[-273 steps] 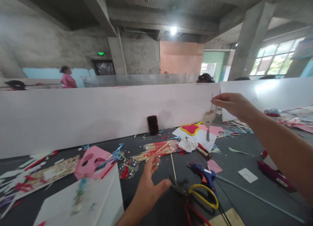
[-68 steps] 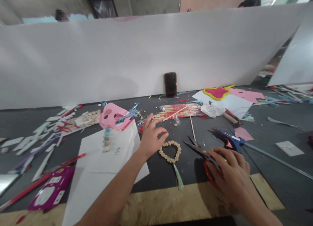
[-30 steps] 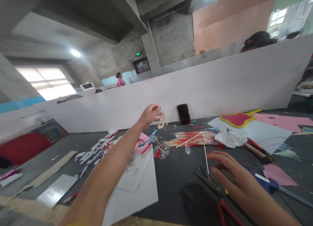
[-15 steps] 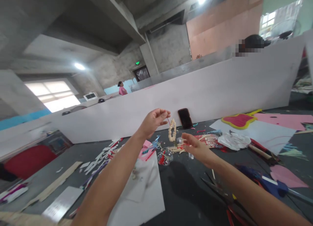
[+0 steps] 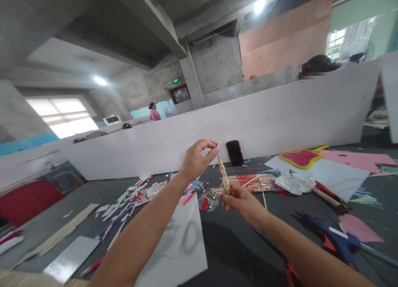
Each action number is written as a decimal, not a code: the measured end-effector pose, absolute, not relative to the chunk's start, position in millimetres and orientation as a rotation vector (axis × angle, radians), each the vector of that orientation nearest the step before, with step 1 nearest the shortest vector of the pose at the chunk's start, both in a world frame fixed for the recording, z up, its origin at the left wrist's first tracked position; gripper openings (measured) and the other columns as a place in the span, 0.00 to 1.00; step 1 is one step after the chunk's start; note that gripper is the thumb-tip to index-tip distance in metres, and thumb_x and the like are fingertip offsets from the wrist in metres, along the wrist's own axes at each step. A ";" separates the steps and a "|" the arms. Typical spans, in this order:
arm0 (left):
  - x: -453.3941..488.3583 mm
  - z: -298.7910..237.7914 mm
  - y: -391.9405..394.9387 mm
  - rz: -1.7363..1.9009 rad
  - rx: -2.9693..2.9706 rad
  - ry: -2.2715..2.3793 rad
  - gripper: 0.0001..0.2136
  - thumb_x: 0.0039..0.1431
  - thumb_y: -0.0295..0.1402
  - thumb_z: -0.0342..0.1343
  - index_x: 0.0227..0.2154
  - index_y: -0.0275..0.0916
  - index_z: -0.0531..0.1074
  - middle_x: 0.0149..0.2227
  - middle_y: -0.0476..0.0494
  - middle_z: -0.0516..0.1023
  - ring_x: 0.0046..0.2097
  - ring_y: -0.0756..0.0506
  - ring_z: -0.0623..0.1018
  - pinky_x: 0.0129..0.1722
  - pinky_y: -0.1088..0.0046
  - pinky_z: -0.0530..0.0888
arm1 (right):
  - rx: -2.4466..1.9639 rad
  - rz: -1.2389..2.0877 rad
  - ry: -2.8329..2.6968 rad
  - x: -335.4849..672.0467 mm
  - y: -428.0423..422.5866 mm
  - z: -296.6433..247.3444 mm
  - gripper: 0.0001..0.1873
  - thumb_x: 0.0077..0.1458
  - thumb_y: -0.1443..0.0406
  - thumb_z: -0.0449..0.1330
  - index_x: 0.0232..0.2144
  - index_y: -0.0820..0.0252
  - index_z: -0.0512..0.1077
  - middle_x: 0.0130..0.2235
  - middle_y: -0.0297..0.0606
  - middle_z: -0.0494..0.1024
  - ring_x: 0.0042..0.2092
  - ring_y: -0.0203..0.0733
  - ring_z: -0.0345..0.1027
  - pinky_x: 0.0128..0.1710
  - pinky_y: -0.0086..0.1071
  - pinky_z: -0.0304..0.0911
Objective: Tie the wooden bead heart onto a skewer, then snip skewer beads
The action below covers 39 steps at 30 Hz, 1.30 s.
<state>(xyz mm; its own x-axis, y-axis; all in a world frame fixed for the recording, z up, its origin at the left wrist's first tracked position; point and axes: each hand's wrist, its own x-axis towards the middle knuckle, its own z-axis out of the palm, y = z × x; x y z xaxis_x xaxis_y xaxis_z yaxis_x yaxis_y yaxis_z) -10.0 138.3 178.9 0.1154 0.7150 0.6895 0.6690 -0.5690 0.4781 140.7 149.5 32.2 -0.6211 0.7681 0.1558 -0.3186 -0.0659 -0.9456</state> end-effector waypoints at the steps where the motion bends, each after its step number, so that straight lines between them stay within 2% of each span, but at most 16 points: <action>1: -10.7 180.0 136.6 1.480 2.355 1.459 0.05 0.55 0.34 0.55 0.28 0.39 0.70 0.40 0.44 0.77 0.46 0.46 0.74 0.50 0.67 0.67 | -0.513 1.795 -1.431 141.7 148.0 32.0 0.18 0.45 0.56 0.66 0.37 0.58 0.68 0.32 0.32 0.73 0.30 0.32 0.65 0.28 0.27 0.57; 5: -13.9 184.4 132.9 1.496 2.469 1.552 0.05 0.55 0.33 0.55 0.26 0.40 0.69 0.39 0.45 0.77 0.46 0.46 0.74 0.50 0.67 0.66 | -0.544 1.797 -1.421 147.0 145.6 31.9 0.17 0.47 0.53 0.64 0.31 0.60 0.69 0.28 0.31 0.71 0.26 0.29 0.59 0.25 0.26 0.52; 16: -20.3 188.4 135.4 1.492 2.463 1.616 0.05 0.55 0.35 0.54 0.27 0.40 0.69 0.39 0.44 0.77 0.44 0.46 0.75 0.49 0.67 0.68 | -0.581 1.799 -1.444 155.3 142.4 32.4 0.19 0.47 0.51 0.63 0.32 0.60 0.72 0.25 0.31 0.68 0.23 0.29 0.53 0.22 0.26 0.49; 27: -27.6 192.0 132.2 1.513 2.326 1.611 0.06 0.55 0.36 0.55 0.31 0.39 0.72 0.40 0.43 0.78 0.45 0.45 0.75 0.46 0.68 0.70 | -0.573 1.804 -1.478 148.4 140.3 32.0 0.18 0.48 0.51 0.62 0.32 0.59 0.71 0.27 0.32 0.69 0.24 0.29 0.56 0.23 0.25 0.51; 36: -34.9 191.0 130.0 1.545 2.149 1.567 0.08 0.53 0.37 0.57 0.32 0.37 0.74 0.40 0.41 0.78 0.43 0.44 0.76 0.48 0.64 0.70 | -0.586 1.738 -1.605 139.2 139.7 27.8 0.20 0.48 0.49 0.60 0.30 0.60 0.71 0.25 0.32 0.70 0.22 0.29 0.55 0.22 0.26 0.51; 39: -37.9 188.0 129.4 1.529 2.144 1.551 0.09 0.53 0.38 0.57 0.32 0.37 0.74 0.40 0.41 0.78 0.44 0.44 0.76 0.49 0.63 0.69 | -0.656 1.655 -1.691 141.7 145.8 24.2 0.18 0.45 0.51 0.62 0.31 0.60 0.72 0.26 0.32 0.71 0.22 0.30 0.58 0.21 0.27 0.52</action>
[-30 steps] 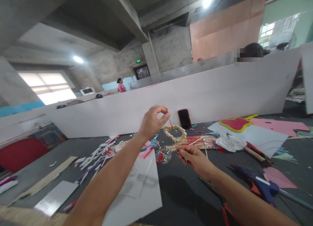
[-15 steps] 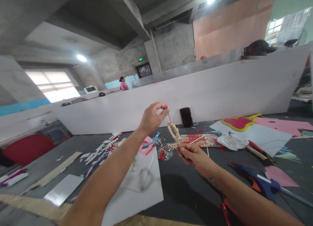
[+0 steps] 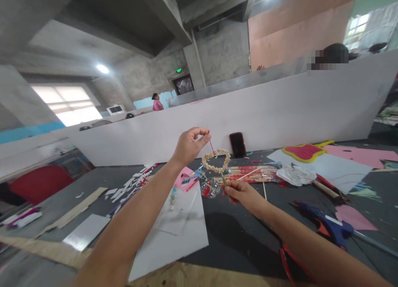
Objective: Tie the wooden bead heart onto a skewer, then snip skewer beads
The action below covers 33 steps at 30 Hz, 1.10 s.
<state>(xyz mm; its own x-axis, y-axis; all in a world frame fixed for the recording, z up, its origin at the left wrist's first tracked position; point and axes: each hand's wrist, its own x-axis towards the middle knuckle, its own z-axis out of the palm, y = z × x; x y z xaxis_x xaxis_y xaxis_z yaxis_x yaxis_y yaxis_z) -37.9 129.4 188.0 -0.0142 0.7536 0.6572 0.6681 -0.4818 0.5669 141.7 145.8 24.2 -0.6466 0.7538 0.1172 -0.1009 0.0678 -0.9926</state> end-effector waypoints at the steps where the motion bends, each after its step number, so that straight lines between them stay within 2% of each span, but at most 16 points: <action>1: -38.5 186.0 129.2 1.512 2.141 1.548 0.09 0.53 0.38 0.57 0.32 0.37 0.74 0.40 0.41 0.78 0.44 0.44 0.76 0.49 0.63 0.69 | -0.695 1.606 -1.711 144.8 149.8 24.2 0.18 0.43 0.53 0.63 0.31 0.60 0.72 0.26 0.32 0.71 0.23 0.31 0.59 0.21 0.27 0.52; 3: -38.5 180.2 128.8 1.470 2.133 1.544 0.09 0.53 0.38 0.57 0.31 0.38 0.74 0.40 0.41 0.79 0.44 0.44 0.76 0.49 0.63 0.69 | -0.788 1.467 -1.716 155.0 160.2 28.2 0.17 0.42 0.56 0.64 0.33 0.61 0.72 0.25 0.32 0.71 0.23 0.33 0.60 0.21 0.28 0.52; 8: -33.0 156.6 128.6 1.367 2.136 1.515 0.08 0.52 0.39 0.58 0.30 0.39 0.75 0.40 0.43 0.79 0.45 0.44 0.76 0.49 0.65 0.69 | -0.911 1.056 -1.655 183.7 177.2 67.9 0.16 0.51 0.55 0.55 0.38 0.60 0.70 0.26 0.32 0.69 0.25 0.34 0.57 0.25 0.30 0.53; 12: -24.7 136.1 128.6 1.305 2.208 1.507 0.07 0.53 0.38 0.57 0.28 0.41 0.75 0.38 0.45 0.79 0.45 0.45 0.75 0.50 0.67 0.68 | -0.885 0.896 -1.779 181.6 167.3 104.8 0.17 0.51 0.55 0.56 0.38 0.58 0.73 0.28 0.34 0.72 0.27 0.35 0.58 0.27 0.30 0.53; 19: -7.3 108.8 126.6 1.280 2.297 1.517 0.04 0.52 0.34 0.57 0.28 0.42 0.76 0.37 0.47 0.79 0.46 0.44 0.75 0.49 0.69 0.68 | -0.867 0.848 -1.977 162.7 159.2 112.4 0.16 0.50 0.54 0.57 0.32 0.61 0.75 0.27 0.35 0.74 0.28 0.35 0.61 0.27 0.28 0.55; 24: 1.9 99.5 122.1 1.277 2.246 1.485 0.04 0.51 0.33 0.58 0.26 0.42 0.77 0.37 0.47 0.80 0.48 0.44 0.74 0.51 0.69 0.66 | -0.850 0.841 -2.036 170.6 154.5 109.5 0.12 0.51 0.58 0.55 0.28 0.61 0.73 0.25 0.32 0.72 0.26 0.33 0.59 0.26 0.27 0.53; 28: 6.7 100.3 114.3 1.205 2.017 1.321 0.09 0.52 0.37 0.58 0.33 0.40 0.78 0.40 0.44 0.79 0.47 0.42 0.74 0.49 0.67 0.67 | -0.833 0.837 -2.068 178.4 147.7 111.6 0.12 0.52 0.58 0.55 0.27 0.60 0.72 0.22 0.29 0.67 0.24 0.31 0.55 0.24 0.27 0.51; 31: 9.7 99.8 109.9 1.145 1.738 1.067 0.15 0.53 0.40 0.57 0.40 0.36 0.76 0.39 0.42 0.79 0.44 0.43 0.75 0.46 0.68 0.68 | -0.827 0.842 -2.056 181.5 145.1 109.3 0.12 0.53 0.58 0.55 0.28 0.61 0.71 0.23 0.30 0.67 0.25 0.32 0.56 0.25 0.27 0.52; 33: 11.3 97.7 109.5 1.130 1.597 0.993 0.17 0.51 0.40 0.59 0.41 0.35 0.76 0.37 0.43 0.79 0.41 0.45 0.75 0.45 0.69 0.68 | -0.827 0.847 -2.039 182.4 143.7 106.5 0.13 0.53 0.57 0.55 0.29 0.61 0.71 0.25 0.31 0.68 0.26 0.32 0.57 0.26 0.27 0.54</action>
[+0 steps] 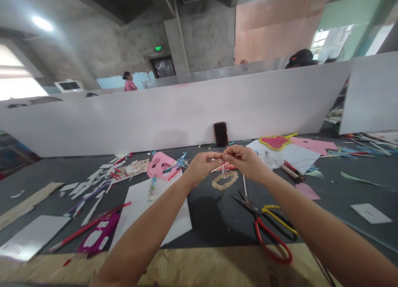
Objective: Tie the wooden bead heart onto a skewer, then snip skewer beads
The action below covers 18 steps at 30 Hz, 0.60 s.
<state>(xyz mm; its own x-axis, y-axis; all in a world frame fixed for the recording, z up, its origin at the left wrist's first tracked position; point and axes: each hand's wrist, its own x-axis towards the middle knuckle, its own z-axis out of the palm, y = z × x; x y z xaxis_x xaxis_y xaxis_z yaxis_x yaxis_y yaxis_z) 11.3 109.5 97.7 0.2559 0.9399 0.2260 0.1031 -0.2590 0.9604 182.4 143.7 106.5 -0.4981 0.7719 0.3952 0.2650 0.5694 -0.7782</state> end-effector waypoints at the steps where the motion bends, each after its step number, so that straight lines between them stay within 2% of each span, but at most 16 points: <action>1: 12.0 96.3 110.0 1.130 1.554 0.980 0.17 0.50 0.40 0.61 0.40 0.34 0.76 0.36 0.43 0.79 0.40 0.46 0.75 0.44 0.70 0.68 | -0.827 0.853 -2.032 182.6 142.9 105.3 0.13 0.53 0.57 0.55 0.30 0.61 0.71 0.26 0.32 0.68 0.27 0.32 0.58 0.26 0.27 0.54; 7: 17.4 93.2 111.6 1.169 1.538 0.911 0.13 0.47 0.41 0.62 0.30 0.36 0.77 0.30 0.48 0.76 0.34 0.50 0.72 0.38 0.74 0.66 | -0.776 0.979 -1.962 191.5 138.0 106.3 0.14 0.54 0.55 0.55 0.32 0.60 0.70 0.29 0.32 0.71 0.29 0.33 0.62 0.29 0.27 0.58; 11: 18.0 94.3 106.9 1.217 1.572 0.986 0.11 0.47 0.40 0.62 0.28 0.37 0.76 0.31 0.49 0.76 0.35 0.50 0.72 0.39 0.74 0.66 | -0.979 0.617 -2.037 224.7 122.3 96.8 0.13 0.57 0.58 0.51 0.38 0.60 0.69 0.33 0.36 0.74 0.32 0.36 0.65 0.32 0.29 0.60; 14: 14.0 92.7 103.9 1.237 1.592 1.081 0.10 0.47 0.39 0.62 0.27 0.38 0.76 0.31 0.49 0.76 0.35 0.50 0.73 0.39 0.74 0.66 | -1.284 0.231 -2.262 257.0 94.7 66.7 0.12 0.55 0.63 0.51 0.40 0.60 0.69 0.34 0.40 0.75 0.32 0.40 0.68 0.32 0.33 0.62; 16: 10.5 89.9 103.2 1.255 1.585 1.118 0.09 0.47 0.39 0.62 0.27 0.38 0.77 0.31 0.49 0.76 0.36 0.49 0.73 0.39 0.74 0.66 | -1.379 0.102 -2.429 273.1 73.8 37.9 0.17 0.52 0.64 0.55 0.44 0.62 0.69 0.42 0.47 0.75 0.41 0.48 0.70 0.39 0.39 0.64; 18: 7.6 86.1 103.2 1.286 1.558 1.136 0.08 0.47 0.38 0.62 0.27 0.39 0.77 0.31 0.49 0.77 0.38 0.49 0.73 0.40 0.74 0.67 | -1.436 0.036 -2.527 282.1 57.2 8.6 0.21 0.49 0.63 0.58 0.47 0.63 0.69 0.42 0.49 0.76 0.43 0.52 0.70 0.43 0.44 0.64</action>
<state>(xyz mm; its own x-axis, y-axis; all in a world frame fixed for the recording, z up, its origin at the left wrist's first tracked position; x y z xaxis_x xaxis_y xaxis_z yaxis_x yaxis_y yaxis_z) 7.6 103.2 86.1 0.0797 0.9604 0.2669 0.1459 -0.2761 0.9500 282.1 57.2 8.6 -0.4910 0.8501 0.1902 0.8444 0.5182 -0.1361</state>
